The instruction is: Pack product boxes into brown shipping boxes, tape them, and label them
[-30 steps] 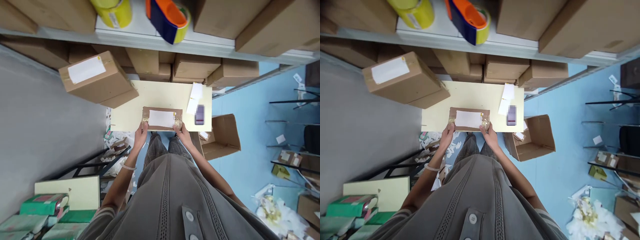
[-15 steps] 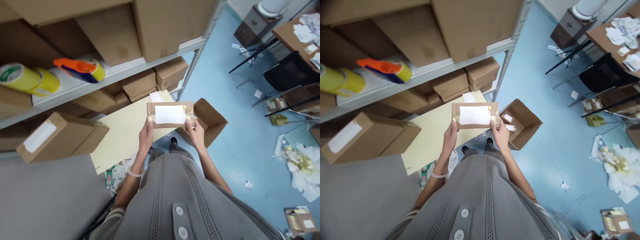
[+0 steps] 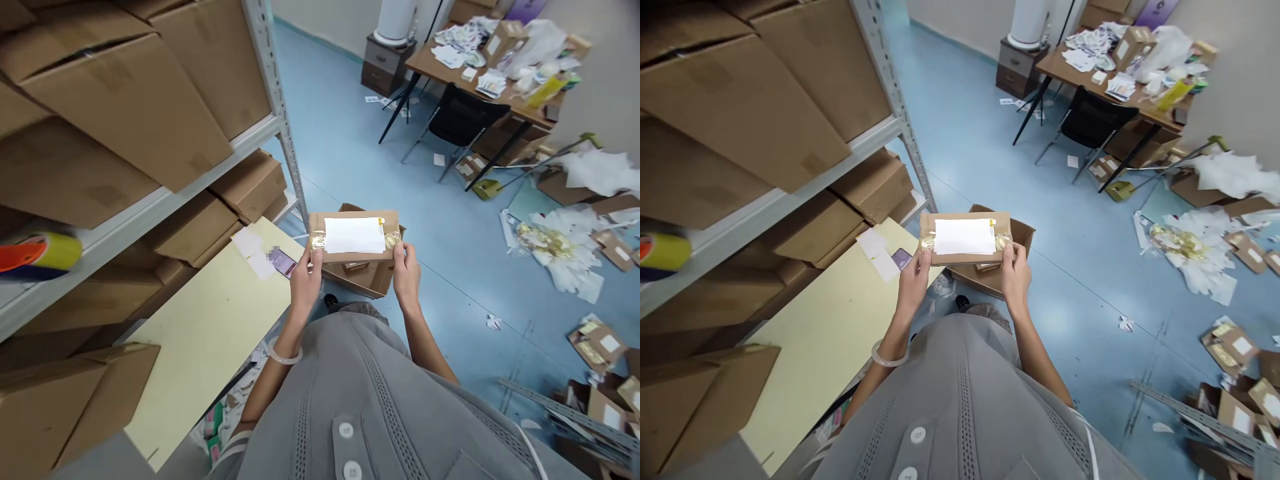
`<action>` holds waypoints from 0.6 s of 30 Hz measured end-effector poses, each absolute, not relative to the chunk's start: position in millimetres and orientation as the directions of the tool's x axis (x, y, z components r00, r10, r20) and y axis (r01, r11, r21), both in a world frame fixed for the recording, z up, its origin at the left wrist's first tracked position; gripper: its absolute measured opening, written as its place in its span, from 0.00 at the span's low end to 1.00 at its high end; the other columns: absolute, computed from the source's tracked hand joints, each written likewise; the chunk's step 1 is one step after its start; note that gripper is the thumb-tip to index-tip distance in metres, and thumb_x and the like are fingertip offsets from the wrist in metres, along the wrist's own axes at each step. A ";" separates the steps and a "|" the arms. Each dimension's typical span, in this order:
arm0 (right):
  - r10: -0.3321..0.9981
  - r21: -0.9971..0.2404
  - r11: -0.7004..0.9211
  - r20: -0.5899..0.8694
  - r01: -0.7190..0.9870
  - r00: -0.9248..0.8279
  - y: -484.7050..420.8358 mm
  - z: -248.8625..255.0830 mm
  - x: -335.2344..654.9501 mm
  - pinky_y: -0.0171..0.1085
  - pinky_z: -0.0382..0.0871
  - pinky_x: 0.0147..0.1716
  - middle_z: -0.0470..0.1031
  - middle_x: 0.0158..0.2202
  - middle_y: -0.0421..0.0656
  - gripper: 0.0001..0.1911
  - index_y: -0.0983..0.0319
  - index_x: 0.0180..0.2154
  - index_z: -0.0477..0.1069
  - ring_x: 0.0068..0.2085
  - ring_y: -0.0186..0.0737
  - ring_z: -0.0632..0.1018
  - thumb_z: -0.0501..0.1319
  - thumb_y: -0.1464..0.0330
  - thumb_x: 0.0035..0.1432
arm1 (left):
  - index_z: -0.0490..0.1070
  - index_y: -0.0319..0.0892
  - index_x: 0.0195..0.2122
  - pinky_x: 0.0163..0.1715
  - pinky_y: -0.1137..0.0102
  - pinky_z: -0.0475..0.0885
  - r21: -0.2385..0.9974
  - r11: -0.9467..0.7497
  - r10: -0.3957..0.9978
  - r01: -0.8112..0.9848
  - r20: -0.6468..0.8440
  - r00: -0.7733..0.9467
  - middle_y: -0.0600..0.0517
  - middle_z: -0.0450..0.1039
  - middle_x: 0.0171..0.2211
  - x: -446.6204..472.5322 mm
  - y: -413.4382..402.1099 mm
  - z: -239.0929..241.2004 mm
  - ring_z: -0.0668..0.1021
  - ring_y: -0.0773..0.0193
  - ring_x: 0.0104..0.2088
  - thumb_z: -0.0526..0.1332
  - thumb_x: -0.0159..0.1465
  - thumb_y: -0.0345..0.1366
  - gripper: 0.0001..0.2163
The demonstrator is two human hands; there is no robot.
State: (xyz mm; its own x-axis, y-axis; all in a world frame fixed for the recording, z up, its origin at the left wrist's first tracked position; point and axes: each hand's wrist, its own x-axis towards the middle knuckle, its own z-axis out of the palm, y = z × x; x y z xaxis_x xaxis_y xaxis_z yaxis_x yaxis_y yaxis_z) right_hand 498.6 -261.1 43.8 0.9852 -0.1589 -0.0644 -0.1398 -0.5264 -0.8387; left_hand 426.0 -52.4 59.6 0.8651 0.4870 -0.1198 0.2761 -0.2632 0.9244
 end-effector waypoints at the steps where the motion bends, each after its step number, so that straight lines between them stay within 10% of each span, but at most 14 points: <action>1: -0.177 -0.836 -0.527 -0.064 -0.150 0.982 -270.6 41.0 502.5 0.41 0.66 0.36 0.78 0.41 0.45 0.30 0.57 0.49 0.69 0.37 0.46 0.75 0.43 0.44 0.65 | 0.70 0.45 0.60 0.57 0.64 0.67 0.929 -0.258 0.457 0.265 -0.124 0.881 0.47 0.72 0.59 432.2 -58.6 55.9 0.73 0.55 0.59 0.50 0.70 0.52 0.25; 18: -0.293 -0.823 -0.473 -0.191 -0.315 0.937 -320.7 -13.7 499.5 0.44 0.72 0.38 0.79 0.42 0.46 0.28 0.58 0.49 0.70 0.39 0.47 0.77 0.45 0.47 0.63 | 0.72 0.43 0.58 0.56 0.56 0.70 0.924 -0.165 0.197 0.345 -0.312 0.930 0.45 0.74 0.58 475.9 -78.0 -33.6 0.75 0.49 0.57 0.56 0.66 0.53 0.26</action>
